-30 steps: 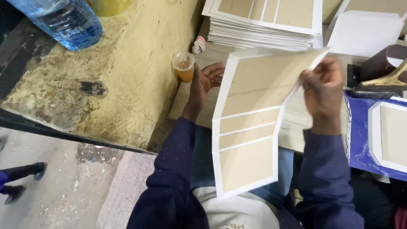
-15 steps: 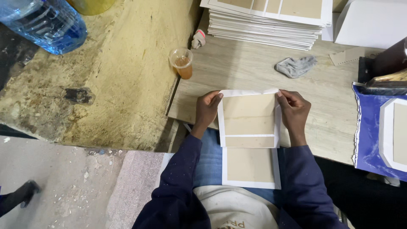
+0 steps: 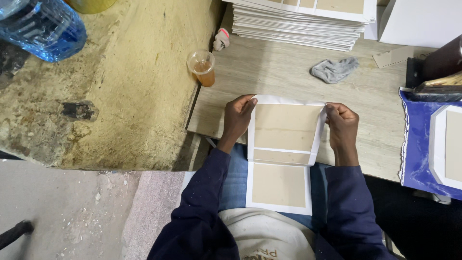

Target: The person sits with a white rectangular frame on their lap and wipes its surface with a cloth. They flip the frame over to clean the other side, then place it on a stack of similar frames on the table. The person repeats this process with another frame.

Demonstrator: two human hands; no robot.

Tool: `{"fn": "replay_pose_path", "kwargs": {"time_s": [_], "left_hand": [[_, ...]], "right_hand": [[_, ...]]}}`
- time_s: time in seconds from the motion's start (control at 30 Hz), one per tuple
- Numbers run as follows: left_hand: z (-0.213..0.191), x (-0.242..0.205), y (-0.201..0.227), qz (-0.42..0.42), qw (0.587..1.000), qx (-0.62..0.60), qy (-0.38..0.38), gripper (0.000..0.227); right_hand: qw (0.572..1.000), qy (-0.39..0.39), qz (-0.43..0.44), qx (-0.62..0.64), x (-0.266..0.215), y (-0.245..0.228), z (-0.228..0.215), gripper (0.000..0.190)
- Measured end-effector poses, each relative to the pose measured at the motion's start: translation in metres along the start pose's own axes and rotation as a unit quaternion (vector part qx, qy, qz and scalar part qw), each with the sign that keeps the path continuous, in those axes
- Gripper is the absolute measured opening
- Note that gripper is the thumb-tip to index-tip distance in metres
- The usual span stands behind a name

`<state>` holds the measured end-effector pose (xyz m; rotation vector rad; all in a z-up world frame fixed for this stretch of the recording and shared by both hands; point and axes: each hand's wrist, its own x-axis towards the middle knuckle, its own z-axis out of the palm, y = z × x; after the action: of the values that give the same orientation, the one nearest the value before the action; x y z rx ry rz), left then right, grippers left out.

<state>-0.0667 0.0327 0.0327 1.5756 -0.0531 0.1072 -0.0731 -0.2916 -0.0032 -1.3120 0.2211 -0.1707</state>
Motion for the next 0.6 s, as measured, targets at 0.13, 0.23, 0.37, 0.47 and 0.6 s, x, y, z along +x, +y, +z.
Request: {"fn": "replay_pose_path", "kwargs": {"time_s": [0.13, 0.23, 0.37, 0.47, 0.6], "left_hand": [[0.013, -0.002, 0.013, -0.011, 0.995, -0.089, -0.043, 0.031], [0.016, -0.005, 0.016, -0.028, 0.99, -0.129, -0.056, 0.032], [0.029, -0.019, 0.034, 0.038, 0.986, 0.144, 0.073, 0.031], [0.036, -0.023, 0.027, 0.118, 0.935, 0.316, 0.109, 0.024], [0.02, -0.008, 0.009, -0.026, 0.999, -0.027, -0.021, 0.045]], "right_hand": [[0.99, 0.075, -0.093, -0.072, 0.0, -0.004, -0.003, 0.011], [0.994, 0.097, -0.054, 0.009, 0.007, 0.003, -0.005, 0.009], [0.993, 0.096, -0.056, 0.029, 0.0, 0.002, -0.002, 0.007], [0.994, 0.087, -0.06, 0.008, 0.0, -0.001, -0.002, 0.007], [0.995, 0.079, -0.036, 0.05, -0.003, -0.003, -0.009, 0.01]]}}
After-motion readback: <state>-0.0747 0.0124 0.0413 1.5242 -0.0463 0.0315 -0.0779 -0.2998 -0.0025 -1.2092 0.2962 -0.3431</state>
